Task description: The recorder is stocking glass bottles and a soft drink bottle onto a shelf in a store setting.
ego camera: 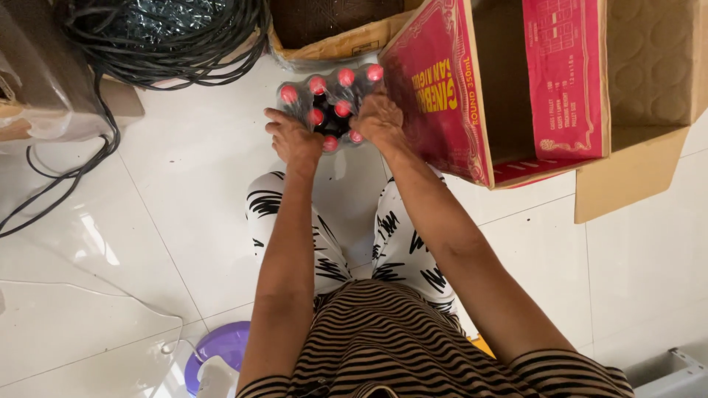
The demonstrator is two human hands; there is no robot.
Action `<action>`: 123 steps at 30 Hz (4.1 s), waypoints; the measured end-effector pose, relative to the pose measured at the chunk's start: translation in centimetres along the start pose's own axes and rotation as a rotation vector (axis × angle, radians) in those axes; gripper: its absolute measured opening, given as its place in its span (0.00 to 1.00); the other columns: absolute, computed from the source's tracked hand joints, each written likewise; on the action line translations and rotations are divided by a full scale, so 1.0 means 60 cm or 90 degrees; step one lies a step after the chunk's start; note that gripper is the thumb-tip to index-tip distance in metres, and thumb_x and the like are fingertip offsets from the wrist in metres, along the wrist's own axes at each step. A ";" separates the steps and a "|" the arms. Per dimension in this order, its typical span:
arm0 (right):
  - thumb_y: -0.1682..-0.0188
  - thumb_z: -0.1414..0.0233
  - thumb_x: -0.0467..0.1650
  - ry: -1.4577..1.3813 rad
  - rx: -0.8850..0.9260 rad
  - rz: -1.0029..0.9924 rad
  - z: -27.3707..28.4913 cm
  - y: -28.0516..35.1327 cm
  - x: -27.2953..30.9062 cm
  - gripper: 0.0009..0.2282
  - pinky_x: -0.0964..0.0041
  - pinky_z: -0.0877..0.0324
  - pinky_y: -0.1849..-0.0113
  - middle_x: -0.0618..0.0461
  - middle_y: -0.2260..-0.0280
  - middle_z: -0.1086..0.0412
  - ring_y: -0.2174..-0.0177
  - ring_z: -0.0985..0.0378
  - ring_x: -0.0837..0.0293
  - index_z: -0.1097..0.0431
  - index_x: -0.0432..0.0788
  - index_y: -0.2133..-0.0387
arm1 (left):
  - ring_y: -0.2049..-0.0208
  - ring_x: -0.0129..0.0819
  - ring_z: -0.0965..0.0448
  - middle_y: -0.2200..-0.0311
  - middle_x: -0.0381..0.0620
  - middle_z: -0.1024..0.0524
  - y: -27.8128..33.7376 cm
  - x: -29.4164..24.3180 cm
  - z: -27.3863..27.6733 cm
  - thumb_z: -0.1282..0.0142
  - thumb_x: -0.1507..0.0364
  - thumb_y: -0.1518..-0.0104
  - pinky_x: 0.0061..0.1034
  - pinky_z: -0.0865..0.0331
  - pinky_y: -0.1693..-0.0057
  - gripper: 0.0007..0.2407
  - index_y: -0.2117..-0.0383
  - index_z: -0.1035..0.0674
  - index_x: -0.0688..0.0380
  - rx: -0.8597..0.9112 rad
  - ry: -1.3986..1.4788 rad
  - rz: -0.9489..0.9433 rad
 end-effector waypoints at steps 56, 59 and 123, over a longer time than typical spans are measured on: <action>0.69 0.35 0.33 -0.090 -0.278 0.115 0.065 -0.054 0.032 0.22 0.44 0.26 0.58 0.28 0.60 0.28 0.61 0.23 0.31 0.27 0.32 0.62 | 0.57 0.55 0.17 0.61 0.55 0.19 -0.119 -0.055 -0.008 0.31 0.73 0.58 0.40 0.23 0.52 0.21 0.58 0.27 0.63 0.015 -0.049 -0.191; 0.64 0.37 0.33 -0.093 -0.267 0.139 0.065 -0.072 0.022 0.13 0.41 0.26 0.59 0.28 0.66 0.26 0.63 0.22 0.30 0.22 0.36 0.70 | 0.58 0.55 0.18 0.62 0.53 0.18 -0.115 -0.047 0.014 0.35 0.76 0.56 0.41 0.24 0.51 0.16 0.60 0.24 0.60 0.020 0.024 -0.188; 0.58 0.40 0.32 -0.085 -0.107 0.408 0.056 0.049 0.098 0.19 0.49 0.29 0.52 0.38 0.53 0.26 0.55 0.24 0.38 0.26 0.41 0.52 | 0.57 0.44 0.23 0.59 0.45 0.25 0.007 -0.062 -0.054 0.38 0.72 0.51 0.49 0.42 0.48 0.17 0.53 0.23 0.50 -0.150 -0.139 -0.449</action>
Point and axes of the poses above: each hand's wrist, its own y-axis away from the middle knuckle, its own z-axis out of the back of the hand, x = y × z, the point moved 8 cm from there along -y, towards the middle knuckle
